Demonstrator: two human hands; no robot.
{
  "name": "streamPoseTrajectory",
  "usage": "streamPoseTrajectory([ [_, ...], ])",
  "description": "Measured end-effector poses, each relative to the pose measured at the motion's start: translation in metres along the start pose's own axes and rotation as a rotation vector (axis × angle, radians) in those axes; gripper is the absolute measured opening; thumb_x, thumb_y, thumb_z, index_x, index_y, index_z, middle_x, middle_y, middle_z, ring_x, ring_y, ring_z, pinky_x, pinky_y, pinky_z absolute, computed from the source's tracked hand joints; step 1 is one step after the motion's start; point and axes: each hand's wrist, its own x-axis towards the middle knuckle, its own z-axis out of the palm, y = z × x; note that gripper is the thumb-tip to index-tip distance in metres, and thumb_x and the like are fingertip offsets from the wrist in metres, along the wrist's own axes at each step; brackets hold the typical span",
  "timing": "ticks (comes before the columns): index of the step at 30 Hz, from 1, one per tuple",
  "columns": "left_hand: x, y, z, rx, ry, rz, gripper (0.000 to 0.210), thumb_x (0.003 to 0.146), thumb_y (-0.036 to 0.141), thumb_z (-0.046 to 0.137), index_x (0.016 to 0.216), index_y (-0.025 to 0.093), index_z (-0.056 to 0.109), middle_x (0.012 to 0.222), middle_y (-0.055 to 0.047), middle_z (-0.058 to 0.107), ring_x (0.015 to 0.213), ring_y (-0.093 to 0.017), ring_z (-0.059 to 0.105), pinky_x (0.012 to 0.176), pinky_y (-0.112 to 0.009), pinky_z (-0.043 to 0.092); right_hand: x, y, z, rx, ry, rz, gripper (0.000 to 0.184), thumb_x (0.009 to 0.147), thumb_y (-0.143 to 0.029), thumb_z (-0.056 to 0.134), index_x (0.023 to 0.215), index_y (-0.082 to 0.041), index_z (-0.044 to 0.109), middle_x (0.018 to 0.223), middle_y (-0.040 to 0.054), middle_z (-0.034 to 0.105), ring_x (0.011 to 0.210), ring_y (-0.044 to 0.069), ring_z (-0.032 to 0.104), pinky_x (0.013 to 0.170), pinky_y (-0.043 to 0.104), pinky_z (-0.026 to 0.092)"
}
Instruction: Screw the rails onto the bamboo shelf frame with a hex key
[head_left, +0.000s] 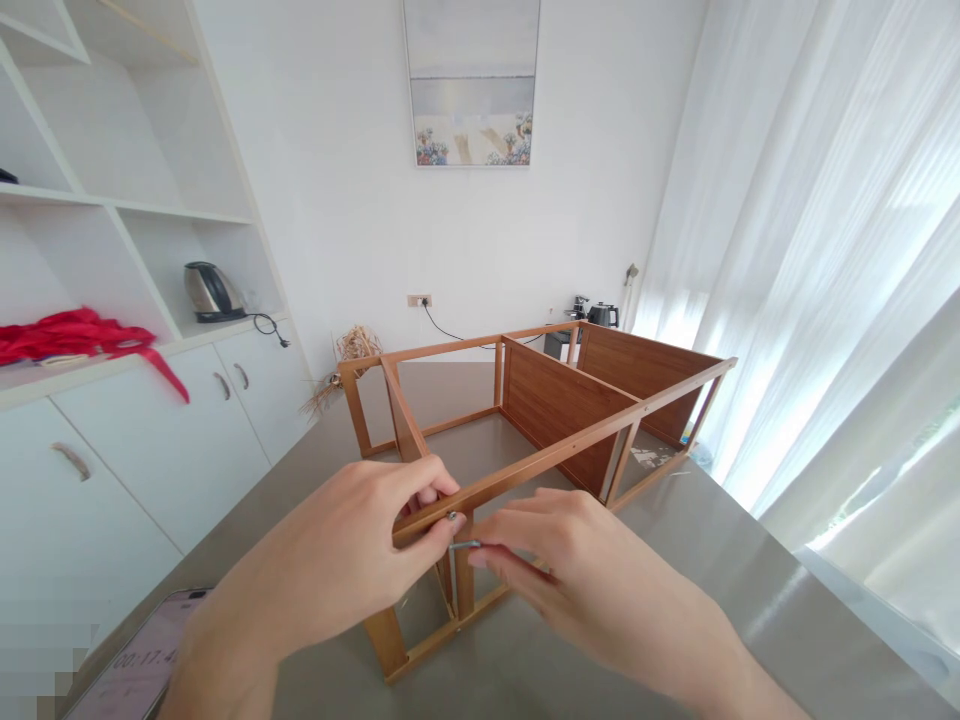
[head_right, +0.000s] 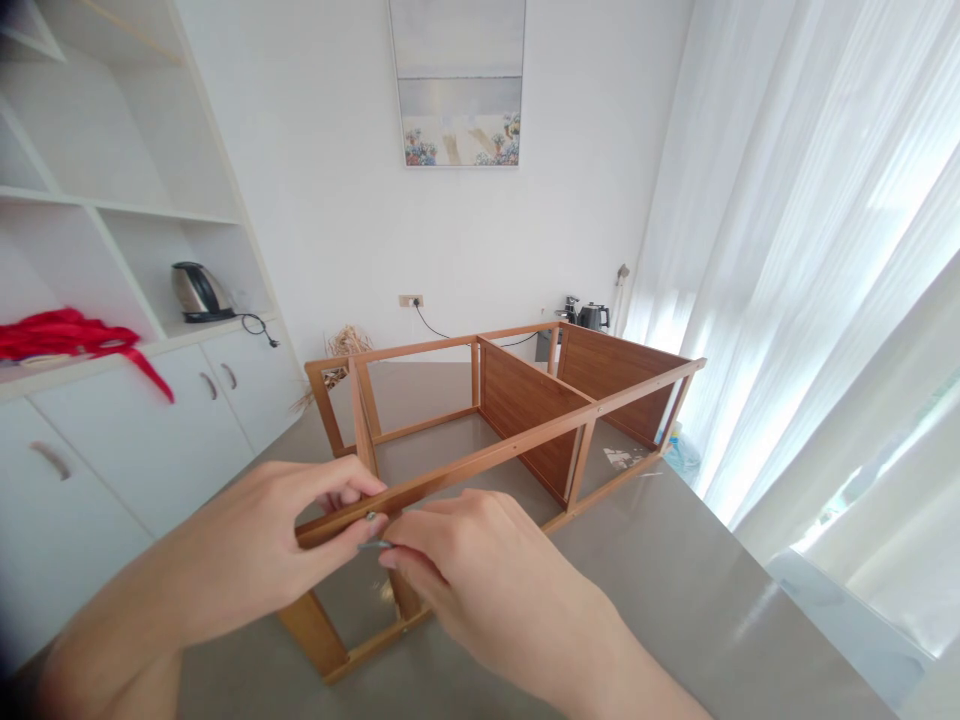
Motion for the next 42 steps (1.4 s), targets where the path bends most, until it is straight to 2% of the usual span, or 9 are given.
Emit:
streamPoseTrajectory([
  [4,-0.001,-0.001,0.001,0.008,0.008,0.008,0.013,0.092,0.036,0.054,0.094,0.031,0.065,0.077,0.006,0.07,0.063,-0.013,0.06,0.06,-0.023,0.044,0.001,-0.001,-0.008,-0.091,0.013,-0.106,0.021,0.107,-0.025,0.047,0.101,-0.02,0.066,0.088,0.0019,0.063,0.079,0.014,0.056,0.072,0.026,0.042],
  [8,-0.001,-0.001,0.0,0.005,-0.002,0.007,0.012,0.091,0.036,0.054,0.093,0.031,0.065,0.073,0.007,0.069,0.059,-0.012,0.058,0.058,-0.024,0.042,0.0,0.004,-0.012,-0.085,0.021,-0.124,0.024,0.108,-0.022,0.043,0.112,-0.022,0.067,0.092,0.003,0.058,0.082,0.014,0.055,0.071,0.025,0.045],
  [14,0.0,-0.001,-0.001,0.001,0.004,0.016,0.014,0.092,0.038,0.055,0.093,0.031,0.067,0.077,0.006,0.071,0.062,-0.013,0.06,0.06,-0.023,0.043,-0.001,0.012,-0.016,-0.091,0.044,-0.088,0.024,0.105,-0.015,0.044,0.11,-0.023,0.066,0.095,0.0028,0.05,0.083,0.013,0.051,0.071,0.025,0.046],
  [22,-0.001,-0.001,0.0,0.012,0.0,0.009,0.015,0.093,0.033,0.052,0.091,0.03,0.066,0.072,0.005,0.069,0.058,-0.012,0.058,0.055,-0.023,0.042,0.001,0.006,-0.012,-0.151,0.022,-0.105,0.027,0.103,-0.011,0.045,0.108,-0.024,0.069,0.09,0.0019,0.047,0.079,0.013,0.047,0.066,0.024,0.043],
  [32,0.0,0.0,-0.002,-0.023,0.097,0.083,0.013,0.087,0.03,0.057,0.09,0.028,0.07,0.071,0.003,0.071,0.059,-0.014,0.061,0.057,-0.022,0.046,0.002,0.009,-0.012,-0.161,0.025,-0.091,0.032,0.103,-0.01,0.043,0.113,-0.026,0.069,0.091,0.0021,0.047,0.079,0.013,0.048,0.067,0.024,0.043],
  [42,-0.001,0.0,-0.001,-0.011,0.012,0.023,0.014,0.092,0.033,0.054,0.091,0.029,0.067,0.074,0.005,0.07,0.06,-0.013,0.059,0.059,-0.023,0.044,0.002,0.007,-0.01,-0.18,0.061,-0.104,0.032,0.104,-0.01,0.044,0.112,-0.026,0.07,0.091,0.0024,0.048,0.08,0.013,0.047,0.066,0.023,0.042],
])
